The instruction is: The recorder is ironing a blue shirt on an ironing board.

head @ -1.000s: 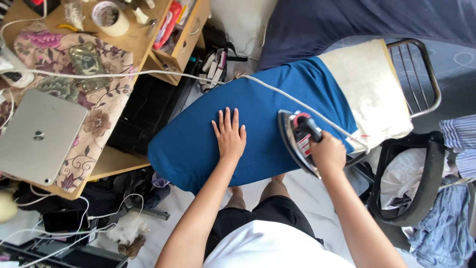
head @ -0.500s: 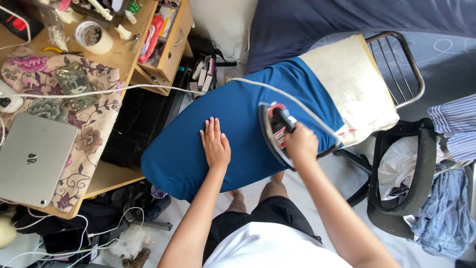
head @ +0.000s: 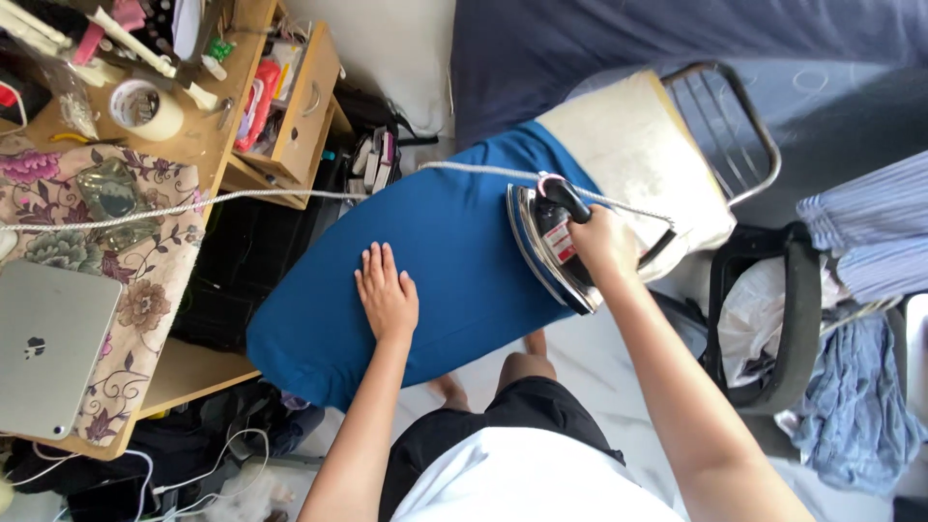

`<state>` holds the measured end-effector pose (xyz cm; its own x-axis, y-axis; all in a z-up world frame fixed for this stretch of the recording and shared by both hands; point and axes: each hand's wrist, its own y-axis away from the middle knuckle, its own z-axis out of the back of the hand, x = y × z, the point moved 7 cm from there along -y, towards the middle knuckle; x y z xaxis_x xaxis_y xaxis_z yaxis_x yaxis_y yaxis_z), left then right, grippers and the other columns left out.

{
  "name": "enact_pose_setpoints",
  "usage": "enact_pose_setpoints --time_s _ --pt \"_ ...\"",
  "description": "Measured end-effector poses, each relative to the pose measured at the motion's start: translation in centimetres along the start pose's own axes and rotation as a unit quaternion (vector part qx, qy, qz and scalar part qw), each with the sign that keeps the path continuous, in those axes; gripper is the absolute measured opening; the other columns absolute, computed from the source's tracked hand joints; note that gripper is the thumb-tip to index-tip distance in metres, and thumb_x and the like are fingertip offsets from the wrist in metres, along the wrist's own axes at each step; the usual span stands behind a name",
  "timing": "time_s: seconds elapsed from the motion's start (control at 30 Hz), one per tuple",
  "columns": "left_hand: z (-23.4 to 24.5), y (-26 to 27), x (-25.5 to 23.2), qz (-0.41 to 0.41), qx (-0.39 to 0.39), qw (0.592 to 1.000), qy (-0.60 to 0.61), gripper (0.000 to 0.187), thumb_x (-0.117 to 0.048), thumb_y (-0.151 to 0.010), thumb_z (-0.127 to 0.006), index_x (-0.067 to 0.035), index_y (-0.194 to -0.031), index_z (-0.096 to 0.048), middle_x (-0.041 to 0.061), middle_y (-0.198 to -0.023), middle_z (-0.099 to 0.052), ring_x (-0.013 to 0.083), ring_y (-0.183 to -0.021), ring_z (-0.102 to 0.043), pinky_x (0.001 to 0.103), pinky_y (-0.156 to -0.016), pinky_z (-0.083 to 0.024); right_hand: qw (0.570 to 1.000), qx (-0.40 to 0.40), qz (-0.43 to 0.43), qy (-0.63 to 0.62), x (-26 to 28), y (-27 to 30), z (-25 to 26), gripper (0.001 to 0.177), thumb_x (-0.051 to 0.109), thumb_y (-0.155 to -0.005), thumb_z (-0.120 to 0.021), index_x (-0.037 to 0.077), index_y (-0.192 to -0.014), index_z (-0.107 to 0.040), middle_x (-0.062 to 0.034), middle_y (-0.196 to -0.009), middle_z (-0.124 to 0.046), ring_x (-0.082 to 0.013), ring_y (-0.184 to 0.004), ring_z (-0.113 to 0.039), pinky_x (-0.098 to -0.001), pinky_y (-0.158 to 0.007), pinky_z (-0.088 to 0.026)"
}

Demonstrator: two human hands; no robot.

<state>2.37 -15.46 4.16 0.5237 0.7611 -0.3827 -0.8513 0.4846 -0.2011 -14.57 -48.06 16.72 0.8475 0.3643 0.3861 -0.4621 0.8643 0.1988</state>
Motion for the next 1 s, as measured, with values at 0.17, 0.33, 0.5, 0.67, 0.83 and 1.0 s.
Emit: enact_pose_setpoints --time_s 0.17,0.33,0.5,0.67,0.83,1.0 --pt "0.5 -0.3 -0.4 0.018 -0.011 0.999 -0.042 0.059 -0.025 -0.099 -0.051 -0.008 -0.156 -0.045 0.014 -0.163 -0.040 0.0339 -0.152 -0.034 0.054 -0.124 -0.024 1.000 0.014 -0.013 -0.018 -2.9 -4.6 5.7 0.034 0.033 -0.087 -0.070 0.015 -0.115 -0.075 -0.0226 -0.097 -0.073 -0.0422 -0.094 -0.070 -0.0498 -0.085 -0.055" --pt "0.6 -0.1 -0.7 0.034 -0.036 0.996 -0.072 0.057 -0.027 -0.099 -0.053 -0.010 -0.154 -0.047 0.016 -0.160 -0.042 0.0369 -0.149 -0.037 0.058 -0.121 -0.028 0.998 -0.049 0.042 0.008 -9.3 -12.8 10.7 0.034 0.035 -0.092 -0.071 0.016 -0.118 -0.077 -0.0220 -0.102 -0.074 -0.0406 -0.099 -0.071 -0.0490 -0.089 -0.055" --pt "-0.2 1.5 0.0 0.077 -0.066 0.990 -0.100 0.054 -0.026 -0.103 -0.051 -0.012 -0.155 -0.050 0.014 -0.162 -0.043 0.0363 -0.151 -0.038 0.060 -0.122 -0.028 0.992 -0.111 0.050 0.037 -17.4 -21.0 13.1 0.049 0.038 -0.084 -0.080 0.023 -0.129 -0.071 -0.0173 -0.107 -0.074 -0.0404 -0.098 -0.070 -0.0492 -0.084 -0.054" --pt "-0.6 3.0 -1.0 0.124 -0.087 0.983 -0.104 0.053 -0.023 -0.105 -0.049 -0.012 -0.157 -0.049 0.014 -0.163 -0.042 0.0356 -0.152 -0.036 0.059 -0.123 -0.026 0.990 -0.109 0.072 0.053 -21.6 -27.1 13.7 0.057 0.033 -0.084 -0.077 0.030 -0.139 -0.065 -0.0191 -0.105 -0.075 -0.0403 -0.097 -0.071 -0.0497 -0.086 -0.054" --pt "-0.6 4.8 -1.6 0.172 -0.094 0.974 -0.111 0.052 -0.021 -0.106 -0.048 -0.012 -0.157 -0.048 0.014 -0.163 -0.043 0.0349 -0.152 -0.036 0.058 -0.124 -0.025 0.990 -0.053 0.079 0.103 -22.0 -30.4 11.3 0.060 0.029 -0.086 -0.074 0.034 -0.145 -0.061 -0.0235 -0.103 -0.074 -0.0420 -0.097 -0.071 -0.0511 -0.087 -0.054" --pt "-0.5 6.1 -1.9 0.193 -0.106 0.967 -0.125 0.050 -0.020 -0.106 -0.047 -0.012 -0.156 -0.050 0.015 -0.161 -0.045 0.0357 -0.151 -0.038 0.057 -0.123 -0.027 0.998 -0.012 0.052 0.039 -22.2 -31.2 9.7 0.090 0.028 -0.085 -0.077 0.036 -0.163 -0.033 -0.0254 -0.107 -0.073 -0.0449 -0.102 -0.069 -0.0523 -0.090 -0.052"
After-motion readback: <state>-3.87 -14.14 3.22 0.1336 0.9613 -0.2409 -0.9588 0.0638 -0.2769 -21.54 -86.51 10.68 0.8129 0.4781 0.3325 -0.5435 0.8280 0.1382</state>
